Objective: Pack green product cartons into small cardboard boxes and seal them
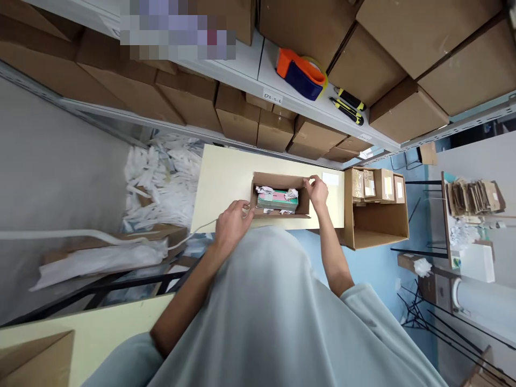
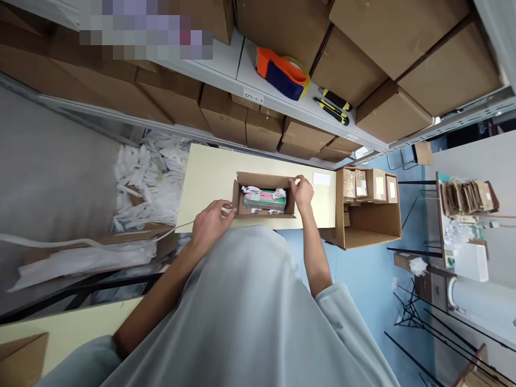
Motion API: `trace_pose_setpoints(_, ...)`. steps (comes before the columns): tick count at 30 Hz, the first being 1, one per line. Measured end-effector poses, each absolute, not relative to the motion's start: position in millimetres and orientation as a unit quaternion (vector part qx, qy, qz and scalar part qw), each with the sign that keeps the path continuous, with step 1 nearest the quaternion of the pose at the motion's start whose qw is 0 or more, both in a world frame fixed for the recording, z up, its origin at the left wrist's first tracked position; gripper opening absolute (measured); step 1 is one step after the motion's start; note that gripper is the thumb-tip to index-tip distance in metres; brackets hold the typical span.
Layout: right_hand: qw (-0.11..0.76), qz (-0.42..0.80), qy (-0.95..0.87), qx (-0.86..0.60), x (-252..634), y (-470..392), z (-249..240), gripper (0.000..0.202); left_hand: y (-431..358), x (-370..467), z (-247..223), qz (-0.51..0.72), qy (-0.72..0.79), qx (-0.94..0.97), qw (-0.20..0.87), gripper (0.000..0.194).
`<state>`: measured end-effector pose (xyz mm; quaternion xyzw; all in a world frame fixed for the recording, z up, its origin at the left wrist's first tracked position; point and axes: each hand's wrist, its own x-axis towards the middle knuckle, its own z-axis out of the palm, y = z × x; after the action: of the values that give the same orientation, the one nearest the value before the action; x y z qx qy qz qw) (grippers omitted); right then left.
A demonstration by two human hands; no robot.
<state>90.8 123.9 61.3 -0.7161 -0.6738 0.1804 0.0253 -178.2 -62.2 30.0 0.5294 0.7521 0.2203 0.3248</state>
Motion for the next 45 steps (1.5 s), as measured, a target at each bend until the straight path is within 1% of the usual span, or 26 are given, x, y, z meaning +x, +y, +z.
trace_pose_setpoints(3, 0.044, 0.233, -0.657, -0.716, 82.4, 127.9, 60.4, 0.037, -63.2, -174.2, 26.6, 0.239, 0.688, 0.587, 0.352, 0.032)
trace_pose_setpoints(6, 0.061, 0.286, -0.641, -0.710, 79.8, 111.9, 57.4, 0.039, -60.9, -166.7, 19.7, 0.238, 0.612, 0.649, 0.383, 0.039)
trace_pose_setpoints(8, 0.063, 0.312, -0.636, -0.703, 82.5, 96.7, 55.7, 0.040, -58.4, -162.9, 14.0, 0.230, 0.597, 0.661, 0.392, 0.038)
trace_pose_setpoints(10, 0.063, 0.317, -0.648, -0.690, 89.0, 81.3, 54.1, 0.041, -55.1, -161.9, 9.0, 0.235, 0.622, 0.636, 0.392, 0.037)
trace_pose_setpoints(14, 0.059, 0.246, -0.674, -0.694, 108.1, 54.6, 45.9, 0.032, -45.0, -167.2, 2.8, 0.275, 0.706, 0.556, 0.342, 0.056)
trace_pose_setpoints(15, 0.061, 0.238, -0.675, -0.696, 113.0, 49.6, 42.1, 0.031, -42.0, -168.7, 1.5, 0.276, 0.712, 0.554, 0.332, 0.056)
trace_pose_setpoints(17, 0.074, 0.265, -0.669, -0.691, 121.6, 42.4, 32.7, 0.031, -36.0, -170.1, -1.8, 0.259, 0.709, 0.563, 0.336, 0.045)
trace_pose_setpoints(19, 0.100, 0.327, -0.648, -0.681, 127.3, 39.8, 22.0, 0.034, -30.4, -168.8, -5.9, 0.235, 0.711, 0.562, 0.353, 0.033)
trace_pose_setpoints(21, 0.128, 0.382, -0.618, -0.675, 129.2, 42.0, 11.7, 0.033, -24.9, -165.9, -9.8, 0.219, 0.727, 0.539, 0.365, 0.029)
trace_pose_setpoints(23, 0.135, 0.406, -0.601, -0.675, 127.7, 48.6, 4.0, 0.026, -18.5, -162.7, -12.1, 0.197, 0.751, 0.501, 0.381, 0.028)
trace_pose_setpoints(27, 0.108, 0.408, -0.600, -0.680, 124.7, 70.4, 1.8, 0.017, 0.0, -157.5, -9.1, 0.149, 0.791, 0.440, 0.399, 0.029)
trace_pose_setpoints(32, 0.108, 0.406, -0.597, -0.684, 135.0, 97.4, 14.0, 0.014, 27.0, -145.3, 0.1, 0.149, 0.804, 0.439, 0.372, 0.029)
trace_pose_setpoints(35, 0.050, 0.394, -0.603, -0.691, 137.0, 106.2, 16.7, 0.010, 39.6, -136.5, 0.0, 0.127, 0.809, 0.444, 0.363, 0.028)
trace_pose_setpoints(38, -0.018, 0.352, -0.631, -0.692, 130.2, 111.5, 16.9, 0.017, 49.4, -133.2, -4.0, 0.107, 0.819, 0.435, 0.359, 0.028)
trace_pose_setpoints(40, -0.045, 0.328, -0.652, -0.682, 124.9, 114.7, 18.6, 0.023, 55.4, -134.9, -6.1, 0.103, 0.823, 0.430, 0.356, 0.027)
trace_pose_setpoints(42, -0.061, 0.324, -0.664, -0.671, 122.3, 117.5, 22.4, 0.024, 60.4, -138.0, -6.5, 0.097, 0.826, 0.426, 0.357, 0.024)
trace_pose_setpoints(45, -0.062, 0.335, -0.679, -0.651, 123.5, 119.3, 30.7, 0.025, 62.4, -141.0, -4.9, 0.092, 0.823, 0.428, 0.362, 0.021)
